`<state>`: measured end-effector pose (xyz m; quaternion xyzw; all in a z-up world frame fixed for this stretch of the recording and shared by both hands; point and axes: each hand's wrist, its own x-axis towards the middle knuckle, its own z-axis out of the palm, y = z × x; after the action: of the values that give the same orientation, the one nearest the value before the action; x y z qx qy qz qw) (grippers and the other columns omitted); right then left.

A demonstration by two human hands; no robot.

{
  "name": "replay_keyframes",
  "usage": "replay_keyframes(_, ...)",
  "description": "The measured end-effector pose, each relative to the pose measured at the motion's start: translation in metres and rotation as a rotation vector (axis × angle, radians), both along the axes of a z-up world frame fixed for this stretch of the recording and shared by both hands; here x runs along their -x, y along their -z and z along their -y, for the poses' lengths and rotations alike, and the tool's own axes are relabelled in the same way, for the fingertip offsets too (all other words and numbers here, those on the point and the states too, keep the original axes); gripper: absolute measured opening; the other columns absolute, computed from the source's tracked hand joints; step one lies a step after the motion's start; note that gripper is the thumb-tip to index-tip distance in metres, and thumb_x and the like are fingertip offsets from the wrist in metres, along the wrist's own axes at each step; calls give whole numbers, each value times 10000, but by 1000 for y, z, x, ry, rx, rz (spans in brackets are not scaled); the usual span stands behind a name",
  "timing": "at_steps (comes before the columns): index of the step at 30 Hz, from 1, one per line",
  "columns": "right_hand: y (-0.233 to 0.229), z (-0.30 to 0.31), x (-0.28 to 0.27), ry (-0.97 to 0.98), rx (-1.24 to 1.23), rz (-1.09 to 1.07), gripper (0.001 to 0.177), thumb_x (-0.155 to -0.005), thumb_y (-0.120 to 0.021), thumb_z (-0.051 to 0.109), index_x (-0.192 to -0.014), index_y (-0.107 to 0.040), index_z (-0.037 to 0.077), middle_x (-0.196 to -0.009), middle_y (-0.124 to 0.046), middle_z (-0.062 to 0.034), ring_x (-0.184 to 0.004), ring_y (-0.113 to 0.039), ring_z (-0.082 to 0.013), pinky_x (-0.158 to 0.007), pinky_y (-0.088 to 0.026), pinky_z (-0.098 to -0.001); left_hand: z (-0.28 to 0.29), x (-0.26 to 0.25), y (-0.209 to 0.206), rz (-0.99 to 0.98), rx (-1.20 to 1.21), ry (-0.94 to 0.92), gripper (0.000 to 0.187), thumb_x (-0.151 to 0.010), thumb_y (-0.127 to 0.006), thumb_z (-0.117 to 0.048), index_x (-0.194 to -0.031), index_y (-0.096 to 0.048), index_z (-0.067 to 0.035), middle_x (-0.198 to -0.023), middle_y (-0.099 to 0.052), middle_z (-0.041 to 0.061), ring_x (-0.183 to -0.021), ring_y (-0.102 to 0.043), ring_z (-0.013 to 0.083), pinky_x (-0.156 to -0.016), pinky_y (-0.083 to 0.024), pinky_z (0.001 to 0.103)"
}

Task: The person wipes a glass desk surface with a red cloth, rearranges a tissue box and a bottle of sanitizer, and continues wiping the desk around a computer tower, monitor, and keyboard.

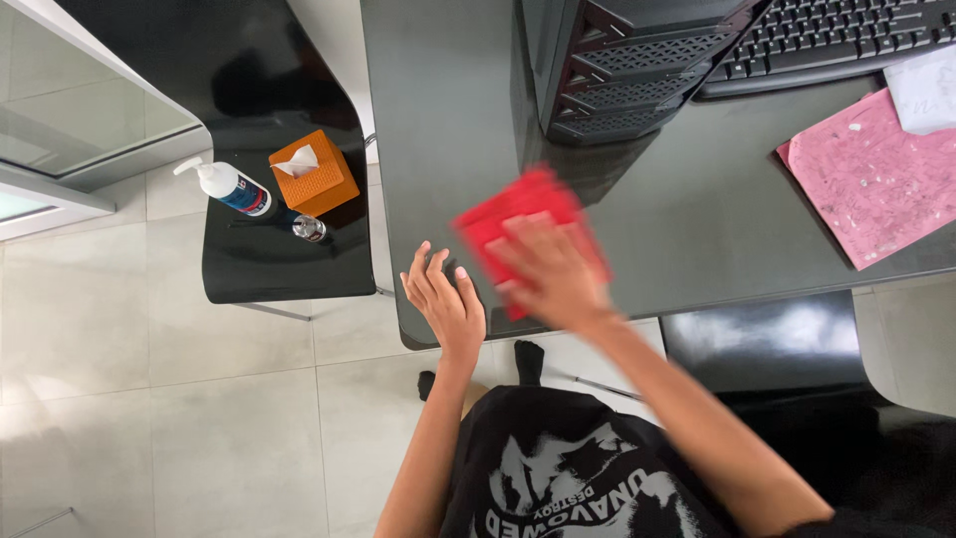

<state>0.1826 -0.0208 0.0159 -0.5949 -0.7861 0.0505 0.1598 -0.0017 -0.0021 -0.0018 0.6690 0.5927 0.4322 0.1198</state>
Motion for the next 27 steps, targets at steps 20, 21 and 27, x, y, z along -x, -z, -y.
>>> replay_keyframes(20, -8, 52, 21, -229, 116, 174, 611, -1041, -358, 621, -1585, -275, 354, -1697, -210, -45, -1583, -166, -325, -1268, -103, -590, -27, 24, -13, -118, 86, 218, 173, -1022, -575, -123, -1161, -636, -40, -1346, -583, 137, -1284, -546, 343, -1116, -405, 488)
replay_keyframes(21, -8, 56, -1, -344, 46, 292, 644, -1035, -331, 611, -1614, -219, 353, -1712, -169, -32, -1581, -120, -303, -1249, -75, -570, -34, 27, -16, -294, 105, 315, 136, -1001, -600, -114, -1100, -662, -44, -1293, -605, 128, -1248, -562, 333, -1100, -407, 485)
replay_keyframes(27, -30, 89, -179, -203, 76, 250, 691, -952, -287, 569, -1587, -135, 342, -1676, -112, 15, -1538, -73, -198, -1236, -65, -468, -59, 21, -25, -764, -203, 647, 135, -905, -675, -106, -1033, -673, -62, -1276, -620, 102, -1192, -586, 249, -1165, -417, 480)
